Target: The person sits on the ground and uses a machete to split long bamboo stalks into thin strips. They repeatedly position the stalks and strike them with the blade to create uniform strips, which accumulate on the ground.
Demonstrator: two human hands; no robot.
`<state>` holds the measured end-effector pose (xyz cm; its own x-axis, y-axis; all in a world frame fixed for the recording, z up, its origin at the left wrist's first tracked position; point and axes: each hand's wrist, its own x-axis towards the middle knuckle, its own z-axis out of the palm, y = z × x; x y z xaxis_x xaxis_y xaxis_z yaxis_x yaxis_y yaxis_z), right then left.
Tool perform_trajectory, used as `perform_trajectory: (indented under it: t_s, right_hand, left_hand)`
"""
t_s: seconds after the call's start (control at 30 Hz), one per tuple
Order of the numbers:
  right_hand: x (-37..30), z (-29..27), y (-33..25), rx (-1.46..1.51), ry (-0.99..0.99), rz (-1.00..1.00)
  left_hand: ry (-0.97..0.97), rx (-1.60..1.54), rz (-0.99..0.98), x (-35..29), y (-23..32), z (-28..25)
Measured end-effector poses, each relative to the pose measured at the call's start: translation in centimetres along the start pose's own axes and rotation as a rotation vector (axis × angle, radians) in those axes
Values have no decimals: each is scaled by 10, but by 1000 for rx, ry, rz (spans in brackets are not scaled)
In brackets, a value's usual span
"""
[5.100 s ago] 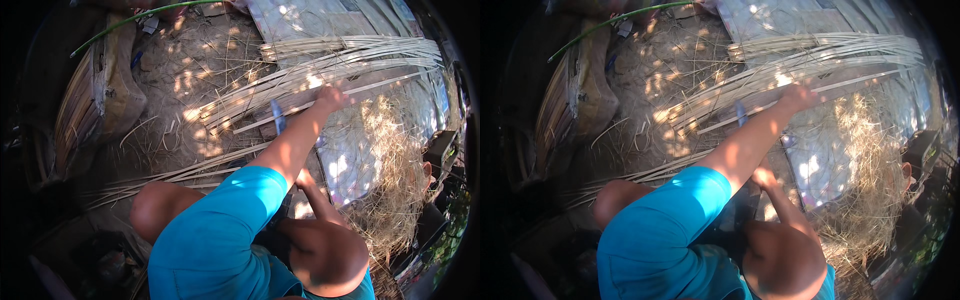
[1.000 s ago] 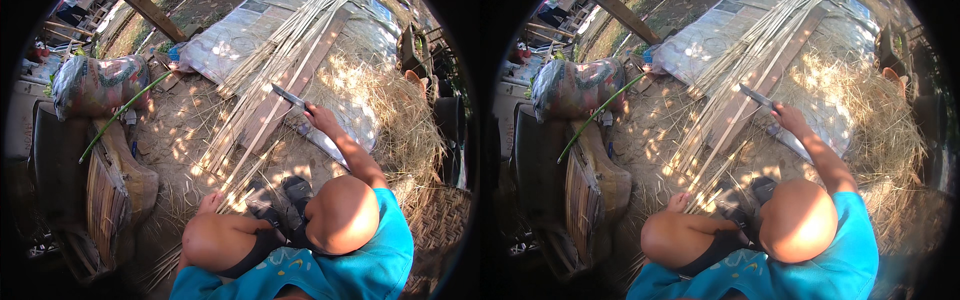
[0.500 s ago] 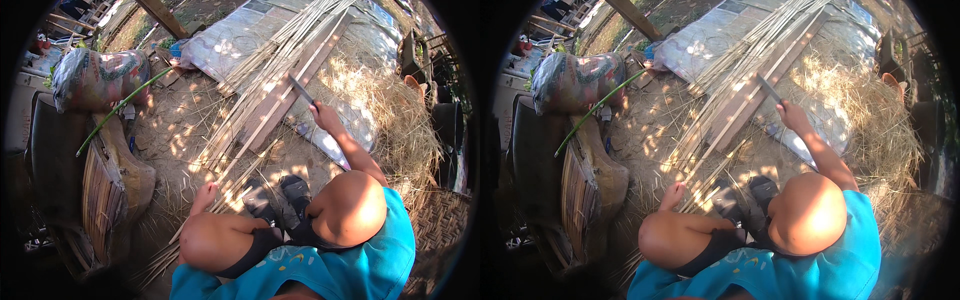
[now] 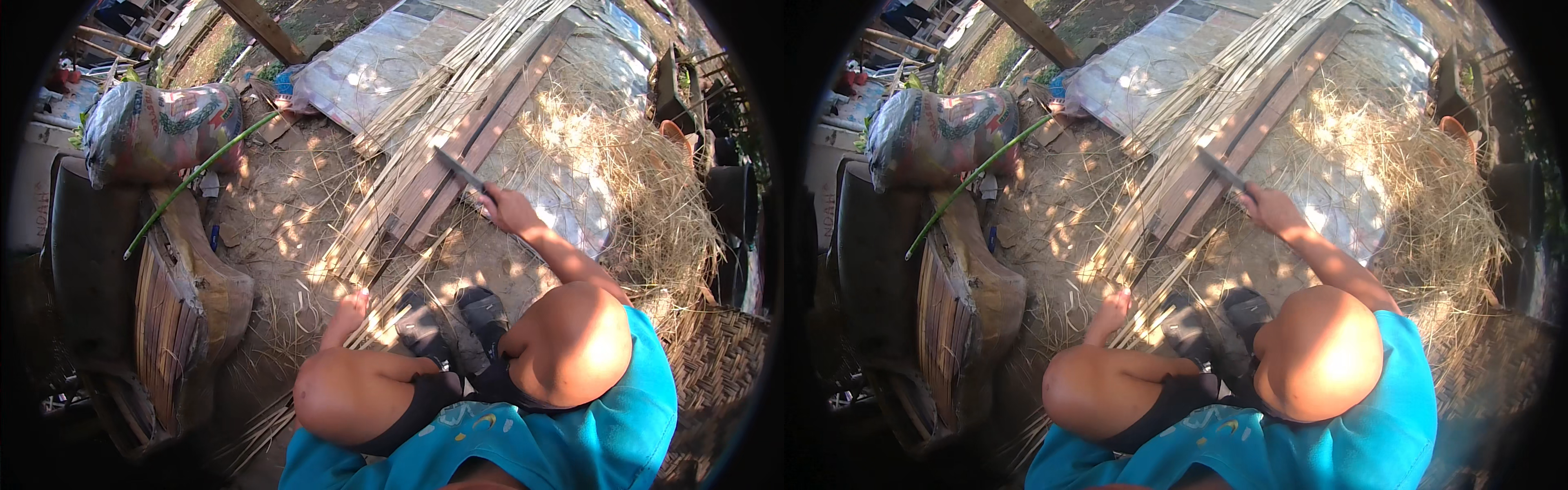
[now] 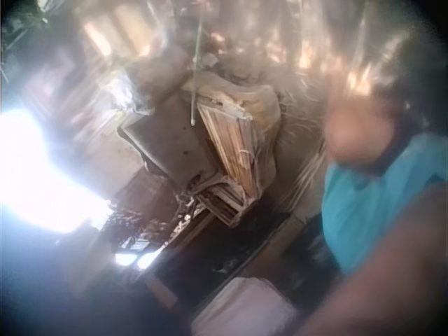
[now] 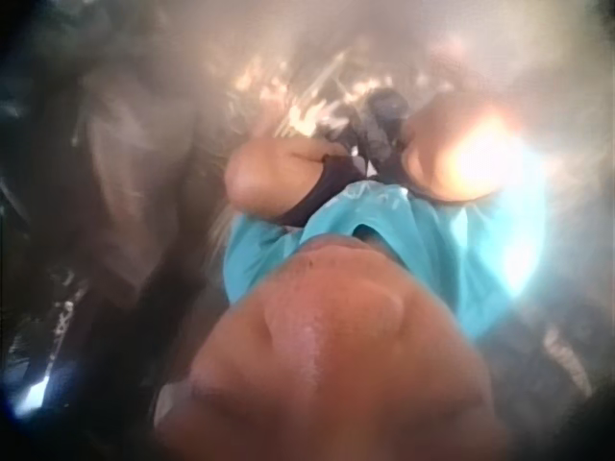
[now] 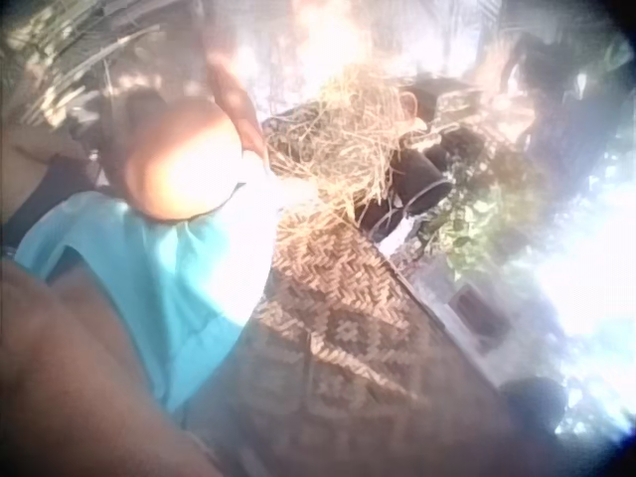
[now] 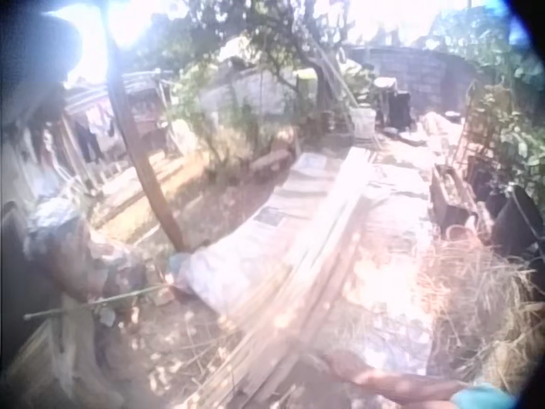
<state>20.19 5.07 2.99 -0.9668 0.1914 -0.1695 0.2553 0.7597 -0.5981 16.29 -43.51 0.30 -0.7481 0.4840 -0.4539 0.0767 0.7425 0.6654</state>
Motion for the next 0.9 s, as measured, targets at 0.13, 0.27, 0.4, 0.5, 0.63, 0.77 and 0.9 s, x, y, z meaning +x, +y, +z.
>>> perform_trajectory:
  t_s: [0.13, 0.27, 0.4, 0.5, 0.63, 0.77, 0.9]
  right_hand:
    - [-45, 61, -56, -252, -345, -432]
    - [-22, 18, 5, -155, -15, -130]
    - [-15, 39, -52, -96, -184, -286]
    - [3, -3, 25, -110, 105, -46]
    - [22, -1, 19, -141, 141, -92]
    - [59, -44, 82, -245, 289, 162]
    - [70, -71, 116, -254, 483, 290]
  left_hand:
    - [67, 43, -84, -22, -9, -13]
    - [6, 45, -69, 3, 1, -8]
    - [137, 36, -111, -17, -21, -14]
    - [64, 3, -91, -14, -22, 3]
    - [113, 52, -42, -31, -39, -6]
    - [79, 206, -304, -87, -50, -26]
    - [69, 109, -349, -96, -88, -19]
